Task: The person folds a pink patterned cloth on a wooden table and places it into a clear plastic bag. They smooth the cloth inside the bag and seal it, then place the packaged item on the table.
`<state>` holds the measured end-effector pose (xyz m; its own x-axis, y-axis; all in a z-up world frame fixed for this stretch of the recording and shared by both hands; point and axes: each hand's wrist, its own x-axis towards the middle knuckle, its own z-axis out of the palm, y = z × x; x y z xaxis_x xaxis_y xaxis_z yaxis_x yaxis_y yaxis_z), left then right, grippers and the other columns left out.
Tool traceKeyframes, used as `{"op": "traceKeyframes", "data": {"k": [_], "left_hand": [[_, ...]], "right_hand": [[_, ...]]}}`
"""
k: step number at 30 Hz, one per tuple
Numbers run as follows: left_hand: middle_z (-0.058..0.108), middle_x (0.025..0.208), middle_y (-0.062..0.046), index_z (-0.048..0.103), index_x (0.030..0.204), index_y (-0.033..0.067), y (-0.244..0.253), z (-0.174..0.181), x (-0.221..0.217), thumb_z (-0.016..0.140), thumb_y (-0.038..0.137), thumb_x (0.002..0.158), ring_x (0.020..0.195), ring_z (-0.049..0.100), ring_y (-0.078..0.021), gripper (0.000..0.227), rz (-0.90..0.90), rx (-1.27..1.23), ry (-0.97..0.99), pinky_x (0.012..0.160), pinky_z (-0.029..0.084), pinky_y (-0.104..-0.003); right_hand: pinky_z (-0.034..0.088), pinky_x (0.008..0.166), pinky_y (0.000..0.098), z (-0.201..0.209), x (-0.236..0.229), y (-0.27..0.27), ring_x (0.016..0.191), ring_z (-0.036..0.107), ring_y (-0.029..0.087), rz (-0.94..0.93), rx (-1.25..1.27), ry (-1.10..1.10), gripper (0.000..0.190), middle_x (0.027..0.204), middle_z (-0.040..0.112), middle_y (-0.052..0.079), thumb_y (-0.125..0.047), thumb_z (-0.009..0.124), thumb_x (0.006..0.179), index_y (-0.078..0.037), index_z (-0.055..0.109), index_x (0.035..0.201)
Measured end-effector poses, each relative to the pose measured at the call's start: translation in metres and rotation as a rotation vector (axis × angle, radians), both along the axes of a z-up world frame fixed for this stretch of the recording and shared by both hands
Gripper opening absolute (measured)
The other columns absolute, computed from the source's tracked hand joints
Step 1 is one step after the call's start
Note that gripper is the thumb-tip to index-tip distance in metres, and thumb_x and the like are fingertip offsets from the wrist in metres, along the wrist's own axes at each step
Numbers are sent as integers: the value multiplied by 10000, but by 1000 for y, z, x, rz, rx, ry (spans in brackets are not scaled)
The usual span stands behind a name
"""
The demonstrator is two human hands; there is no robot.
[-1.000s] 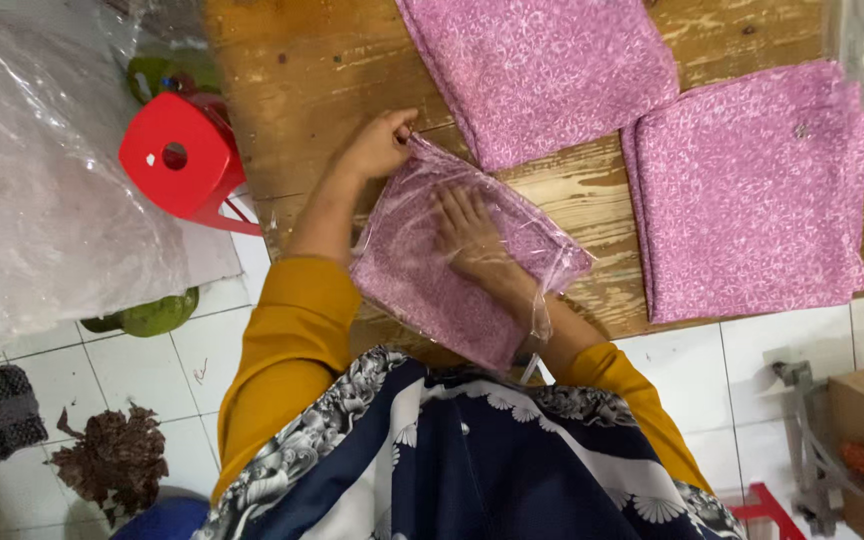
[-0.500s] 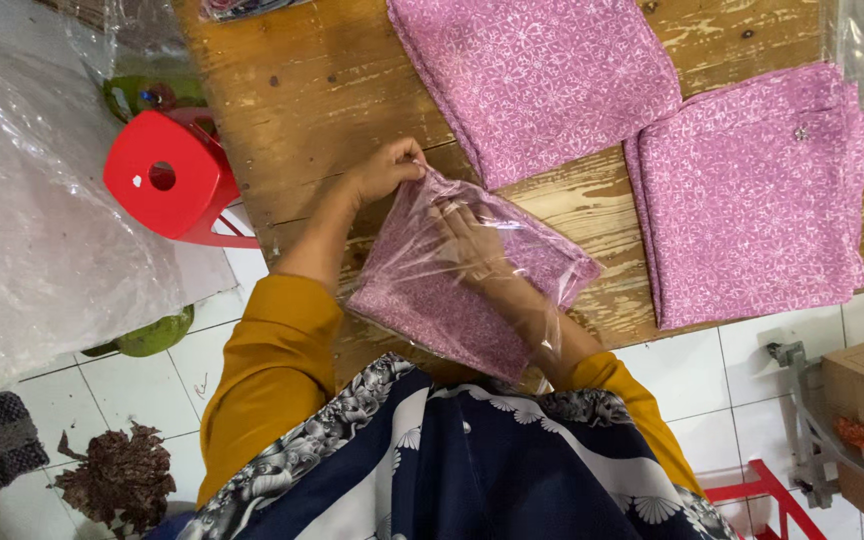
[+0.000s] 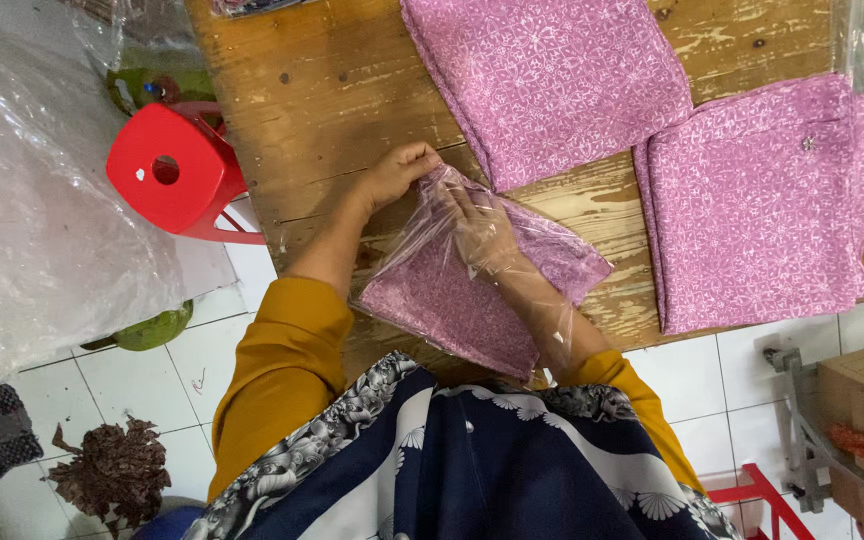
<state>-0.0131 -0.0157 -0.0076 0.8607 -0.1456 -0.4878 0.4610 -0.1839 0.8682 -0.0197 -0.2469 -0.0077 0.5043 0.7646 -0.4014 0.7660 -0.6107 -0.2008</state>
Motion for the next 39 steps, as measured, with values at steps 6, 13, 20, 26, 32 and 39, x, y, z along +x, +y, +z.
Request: {"op": "traceKeyframes", "data": {"k": [6, 13, 20, 26, 32, 39], "left_hand": [[611, 867, 24, 667, 982, 56, -7, -11, -5, 588, 320, 1098, 796, 517, -88, 299, 155, -32, -42, 749, 471, -276], [647, 885, 35, 631, 1018, 64, -16, -12, -2, 600, 292, 1046, 834, 570, -79, 231, 205, 143, -106, 782, 499, -271], [599, 900, 29, 606, 1028, 52, -21, -24, -13, 562, 291, 1080, 867, 522, -81, 249, 229, 79, -150, 805, 482, -267], [615, 959, 17, 625, 1079, 71, -18, -20, -16, 476, 327, 1108, 893, 531, -89, 297, 243, -23, -124, 845, 478, -266], [652, 951, -7, 640, 1082, 80, -16, -11, -21, 461, 352, 1100, 862, 570, -108, 326, 258, -5, -71, 820, 510, -287], [678, 978, -27, 650, 1120, 110, -17, -14, -21, 419, 395, 1074, 867, 615, -153, 369, 253, 91, 58, 823, 530, -316]], "right_hand": [[393, 1205, 588, -11, -4, -25, 1492, 443, 315, 56, 541, -159, 782, 1705, 348, 51, -63, 646, 996, -244, 284, 1665], [466, 1120, 501, -42, -8, -39, 1502, 457, 325, 232, 714, -47, 852, 1711, 338, 131, 89, 621, 908, -185, 301, 1648], [283, 1307, 546, -33, -10, -43, 1555, 361, 290, 137, 747, -174, 794, 1686, 314, 89, 15, 629, 962, -165, 265, 1644], [20, 1279, 483, 32, -2, -11, 1568, -3, 310, 89, -24, 42, 1013, 1680, -18, 144, -312, 677, 866, -116, 66, 1650], [-4, 1306, 442, 21, -9, -17, 1610, -68, 299, 74, 8, 128, 889, 1731, -72, 161, -384, 528, 971, -69, 13, 1623], [13, 1281, 442, -3, -11, -22, 1587, 26, 285, 326, 29, -691, 692, 1719, 17, 146, -281, 326, 1055, -152, 59, 1680]]}}
